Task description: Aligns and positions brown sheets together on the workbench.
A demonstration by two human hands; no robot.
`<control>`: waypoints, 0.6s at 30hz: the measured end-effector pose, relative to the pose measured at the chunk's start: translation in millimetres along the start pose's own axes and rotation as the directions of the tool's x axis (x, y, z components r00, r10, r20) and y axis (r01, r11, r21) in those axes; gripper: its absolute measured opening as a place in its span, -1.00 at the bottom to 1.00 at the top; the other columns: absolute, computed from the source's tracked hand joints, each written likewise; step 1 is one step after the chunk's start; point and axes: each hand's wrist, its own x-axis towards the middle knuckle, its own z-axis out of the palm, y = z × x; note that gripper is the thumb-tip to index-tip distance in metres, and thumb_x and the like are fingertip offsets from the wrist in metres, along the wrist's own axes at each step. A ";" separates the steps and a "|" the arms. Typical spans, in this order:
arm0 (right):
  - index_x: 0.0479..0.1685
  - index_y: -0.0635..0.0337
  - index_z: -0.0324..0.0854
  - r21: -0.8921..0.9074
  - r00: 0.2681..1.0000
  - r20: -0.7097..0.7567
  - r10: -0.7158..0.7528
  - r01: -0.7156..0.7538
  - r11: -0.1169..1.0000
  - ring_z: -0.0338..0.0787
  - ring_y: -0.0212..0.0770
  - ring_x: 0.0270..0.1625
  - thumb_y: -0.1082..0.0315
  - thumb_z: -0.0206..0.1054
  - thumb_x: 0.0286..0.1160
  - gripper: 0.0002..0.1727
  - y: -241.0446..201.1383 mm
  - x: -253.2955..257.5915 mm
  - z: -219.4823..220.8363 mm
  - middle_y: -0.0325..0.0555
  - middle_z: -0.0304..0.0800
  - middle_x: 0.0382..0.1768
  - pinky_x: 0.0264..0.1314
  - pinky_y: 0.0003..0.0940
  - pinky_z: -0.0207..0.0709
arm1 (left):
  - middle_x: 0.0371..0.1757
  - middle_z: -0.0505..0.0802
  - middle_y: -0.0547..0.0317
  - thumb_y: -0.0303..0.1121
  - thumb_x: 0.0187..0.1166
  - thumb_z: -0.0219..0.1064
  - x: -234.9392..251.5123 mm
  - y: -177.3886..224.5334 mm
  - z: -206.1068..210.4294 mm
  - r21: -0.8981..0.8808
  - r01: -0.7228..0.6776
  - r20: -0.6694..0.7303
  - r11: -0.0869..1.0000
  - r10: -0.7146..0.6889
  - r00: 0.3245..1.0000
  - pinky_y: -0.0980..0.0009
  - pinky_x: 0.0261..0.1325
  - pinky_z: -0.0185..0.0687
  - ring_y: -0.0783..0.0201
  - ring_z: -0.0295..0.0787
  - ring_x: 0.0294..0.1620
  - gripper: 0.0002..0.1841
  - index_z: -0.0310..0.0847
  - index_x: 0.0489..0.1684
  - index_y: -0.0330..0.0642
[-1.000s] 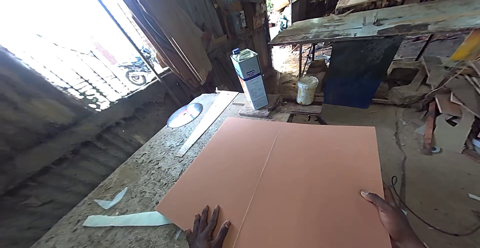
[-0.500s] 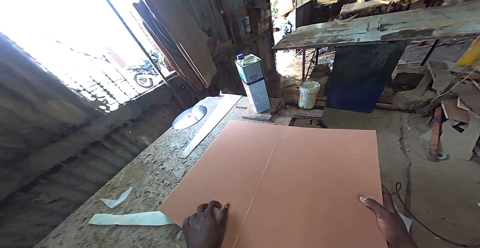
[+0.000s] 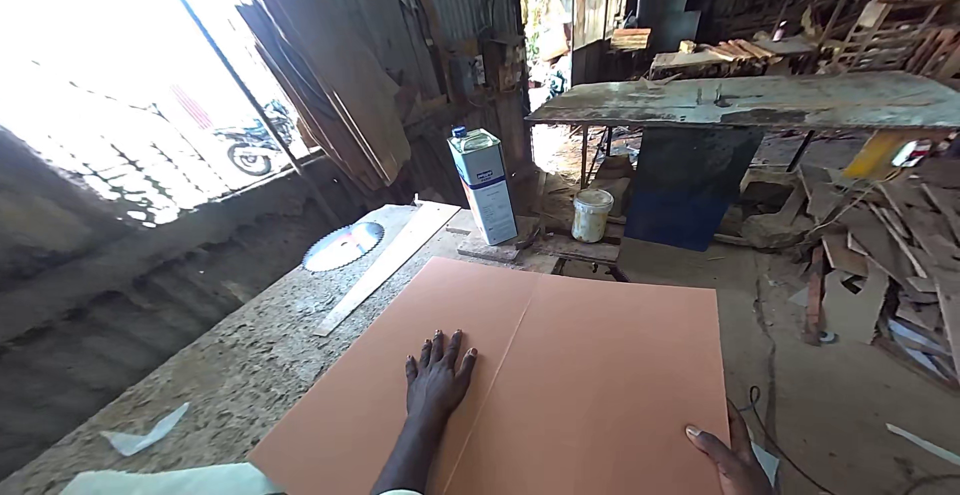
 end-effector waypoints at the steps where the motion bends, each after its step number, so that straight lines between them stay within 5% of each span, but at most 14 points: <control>1: 0.90 0.02 -0.16 -0.009 1.000 -0.002 0.007 -0.007 1.000 0.66 -0.29 0.41 0.46 0.33 0.35 0.02 0.2 -0.5 0.0 -0.01 0.37 0.62 0.27 -0.35 0.71 | 0.94 0.09 0.30 0.54 0.57 -0.44 -0.5 -0.3 -0.9 0.001 -0.001 0.009 1.000 0.001 1.000 -0.28 0.86 -0.46 0.06 -0.18 0.95 -0.21 0.00 0.86 0.66; 18: 0.91 0.02 -0.24 -0.122 0.997 0.039 -0.073 0.077 0.990 0.60 -0.34 0.48 0.45 0.31 0.37 0.04 -18.1 12.6 12.3 -0.03 0.28 0.69 0.33 -0.40 0.68 | 0.93 0.11 0.27 0.48 0.63 -0.45 1.8 -4.0 -0.5 -0.024 -0.035 0.019 0.999 0.036 0.999 -0.27 0.86 -0.50 0.09 -0.16 0.94 -0.28 0.05 0.83 0.71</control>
